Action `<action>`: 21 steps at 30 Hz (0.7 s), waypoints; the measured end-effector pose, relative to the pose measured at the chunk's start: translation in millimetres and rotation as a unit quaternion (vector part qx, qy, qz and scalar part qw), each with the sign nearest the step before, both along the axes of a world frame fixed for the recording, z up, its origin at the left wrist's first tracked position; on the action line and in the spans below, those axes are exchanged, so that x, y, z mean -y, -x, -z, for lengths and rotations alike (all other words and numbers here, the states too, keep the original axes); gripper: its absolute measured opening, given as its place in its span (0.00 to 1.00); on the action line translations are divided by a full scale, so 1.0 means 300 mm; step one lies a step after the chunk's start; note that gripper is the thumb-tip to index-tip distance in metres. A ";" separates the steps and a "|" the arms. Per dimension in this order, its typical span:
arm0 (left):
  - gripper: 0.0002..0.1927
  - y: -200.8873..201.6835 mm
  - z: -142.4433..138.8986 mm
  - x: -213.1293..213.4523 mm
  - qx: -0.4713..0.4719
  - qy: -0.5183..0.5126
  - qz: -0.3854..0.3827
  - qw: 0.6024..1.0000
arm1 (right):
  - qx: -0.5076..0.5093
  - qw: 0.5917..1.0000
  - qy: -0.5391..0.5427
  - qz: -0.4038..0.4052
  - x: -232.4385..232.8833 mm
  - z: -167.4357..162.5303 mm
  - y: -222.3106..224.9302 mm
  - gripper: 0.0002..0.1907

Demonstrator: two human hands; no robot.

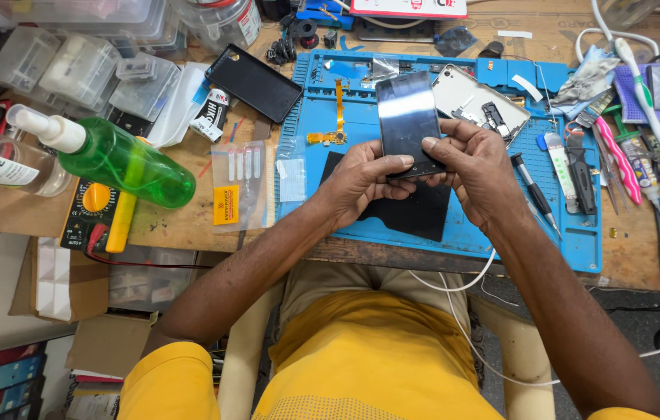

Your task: The person reassembles a disassembled smartphone on a workbench. They connect internal ribbon cables, place the battery, and secure components with tweezers. Finally, they connect a charging cable and confirm the device powers on and charges.

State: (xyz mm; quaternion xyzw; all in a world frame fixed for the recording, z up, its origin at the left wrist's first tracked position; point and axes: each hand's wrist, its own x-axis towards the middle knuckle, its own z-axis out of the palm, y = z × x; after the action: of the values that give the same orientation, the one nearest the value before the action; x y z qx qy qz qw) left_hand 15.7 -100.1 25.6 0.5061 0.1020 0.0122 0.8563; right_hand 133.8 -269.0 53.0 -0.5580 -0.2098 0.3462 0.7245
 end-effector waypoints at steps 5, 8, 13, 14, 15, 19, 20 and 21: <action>0.16 0.002 0.018 0.020 0.007 0.013 -0.032 0.999 | 0.008 1.000 0.000 0.007 0.000 0.005 -0.005 0.19; 0.15 -0.010 0.032 0.023 0.016 0.026 -0.066 0.997 | 0.035 0.999 0.014 0.037 0.027 -0.007 -0.012 0.18; 0.12 -0.008 0.053 0.015 0.048 0.038 -0.127 0.990 | 0.159 0.976 -0.051 0.142 0.236 -0.025 -0.020 0.17; 0.11 0.003 0.053 0.009 0.067 0.042 -0.123 0.989 | 0.182 0.968 -0.020 0.171 0.304 -0.019 -0.001 0.15; 0.10 0.019 0.049 0.007 0.063 0.027 -0.126 0.990 | 0.207 0.958 0.005 0.196 0.353 -0.016 0.012 0.14; 0.10 0.060 0.017 0.023 0.107 -0.100 -0.160 0.976 | 0.273 0.904 0.224 0.242 0.472 -0.002 0.089 0.08; 0.09 0.066 0.005 0.035 0.127 -0.112 -0.154 0.973 | 0.304 0.884 0.269 0.233 0.483 0.002 0.114 0.08; 0.09 0.076 -0.004 0.046 0.145 -0.123 -0.150 0.970 | 0.333 0.861 0.314 0.219 0.486 0.010 0.142 0.08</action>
State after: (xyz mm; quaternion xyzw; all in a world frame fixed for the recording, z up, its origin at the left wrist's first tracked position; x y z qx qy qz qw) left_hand -7.1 -114.0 26.6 0.5795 0.0494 0.2262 0.7814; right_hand 91.3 -414.7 50.0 -0.8697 -0.1910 0.0194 0.4548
